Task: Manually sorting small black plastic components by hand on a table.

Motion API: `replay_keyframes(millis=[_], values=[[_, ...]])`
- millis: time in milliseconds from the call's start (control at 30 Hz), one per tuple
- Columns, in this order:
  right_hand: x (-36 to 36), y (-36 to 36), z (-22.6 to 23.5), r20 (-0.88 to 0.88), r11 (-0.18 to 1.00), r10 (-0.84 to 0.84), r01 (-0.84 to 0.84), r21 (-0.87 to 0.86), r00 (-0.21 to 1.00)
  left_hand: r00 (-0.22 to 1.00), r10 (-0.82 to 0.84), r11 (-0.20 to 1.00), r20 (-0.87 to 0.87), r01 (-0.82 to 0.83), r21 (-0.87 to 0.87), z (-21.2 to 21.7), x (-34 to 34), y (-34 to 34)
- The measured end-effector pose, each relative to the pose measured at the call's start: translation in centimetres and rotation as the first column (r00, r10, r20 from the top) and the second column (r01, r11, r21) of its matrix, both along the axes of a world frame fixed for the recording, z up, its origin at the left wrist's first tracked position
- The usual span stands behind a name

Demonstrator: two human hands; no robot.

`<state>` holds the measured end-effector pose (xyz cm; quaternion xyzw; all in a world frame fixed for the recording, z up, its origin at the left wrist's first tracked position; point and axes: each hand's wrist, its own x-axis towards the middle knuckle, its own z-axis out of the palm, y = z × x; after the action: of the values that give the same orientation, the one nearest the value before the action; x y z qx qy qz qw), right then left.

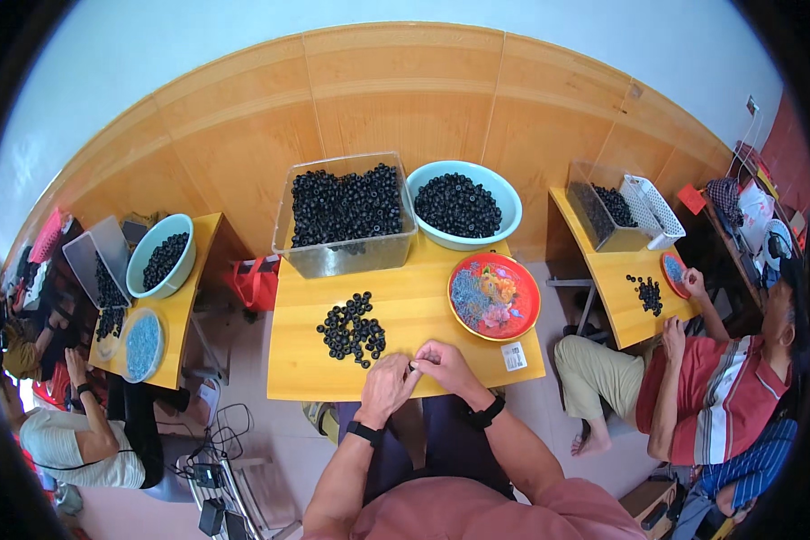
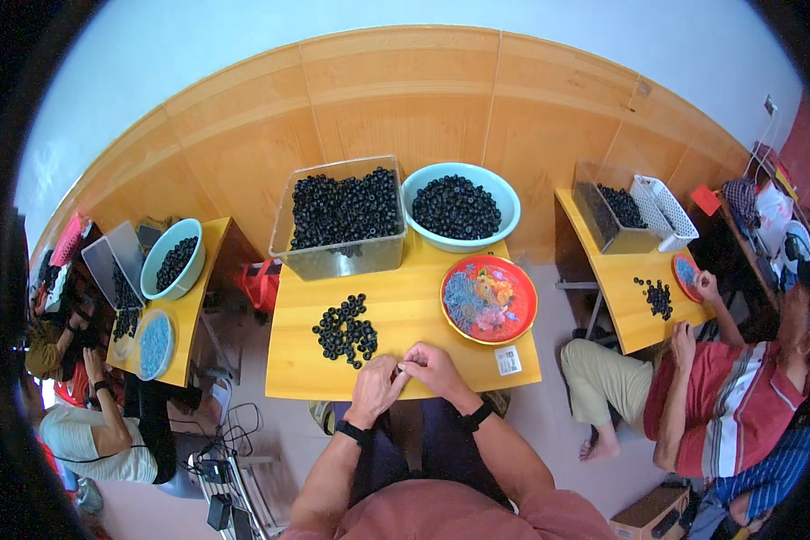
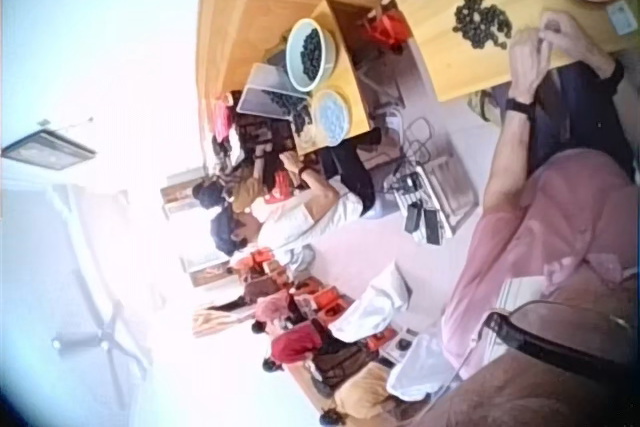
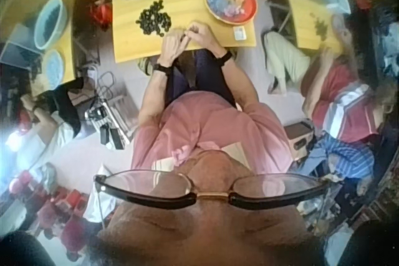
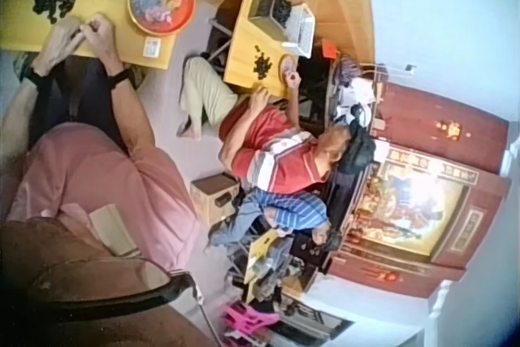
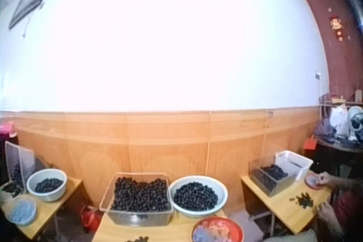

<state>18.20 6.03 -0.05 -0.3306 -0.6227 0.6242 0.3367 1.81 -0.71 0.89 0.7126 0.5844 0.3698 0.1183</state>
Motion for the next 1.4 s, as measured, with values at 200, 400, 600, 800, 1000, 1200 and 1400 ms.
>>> replay_keyframes(millis=[200,400,600,800,1000,1200,1400], values=[[1.2,1.0,0.6,0.114,0.997,0.072,-0.068,-0.043,0.991,0.998,0.017,0.999,0.062,-0.019,0.032,-0.3,0.2,-0.6],[3.9,10.5,9.7,0.313,0.802,-0.285,0.047,0.595,0.906,0.999,0.026,1.000,0.021,-0.025,-0.019,-0.8,-0.4,-0.8],[2.2,13.4,13.8,0.024,0.794,-0.408,0.342,0.503,0.913,1.000,-0.024,0.993,-0.011,0.025,0.113,-1.0,0.0,-0.4],[-3.1,6.8,4.2,0.459,0.852,0.019,-0.254,0.458,0.888,0.997,-0.021,0.990,-0.071,0.030,0.138,-0.2,0.2,-0.9],[-6.4,4.0,3.6,0.539,0.704,-0.022,-0.370,0.606,0.842,0.999,-0.034,0.983,-0.036,0.040,0.177,-0.9,-0.1,-0.8],[-4.7,4.2,4.0,0.597,0.730,-0.023,-0.395,0.558,0.802,0.997,-0.026,0.994,0.076,0.018,0.110,-1.1,-0.1,-0.7],[-2.0,2.6,6.1,0.516,0.831,-0.085,-0.225,0.508,0.852,0.838,0.242,0.970,0.490,-0.209,-0.122,0.6,0.2,-0.3]])
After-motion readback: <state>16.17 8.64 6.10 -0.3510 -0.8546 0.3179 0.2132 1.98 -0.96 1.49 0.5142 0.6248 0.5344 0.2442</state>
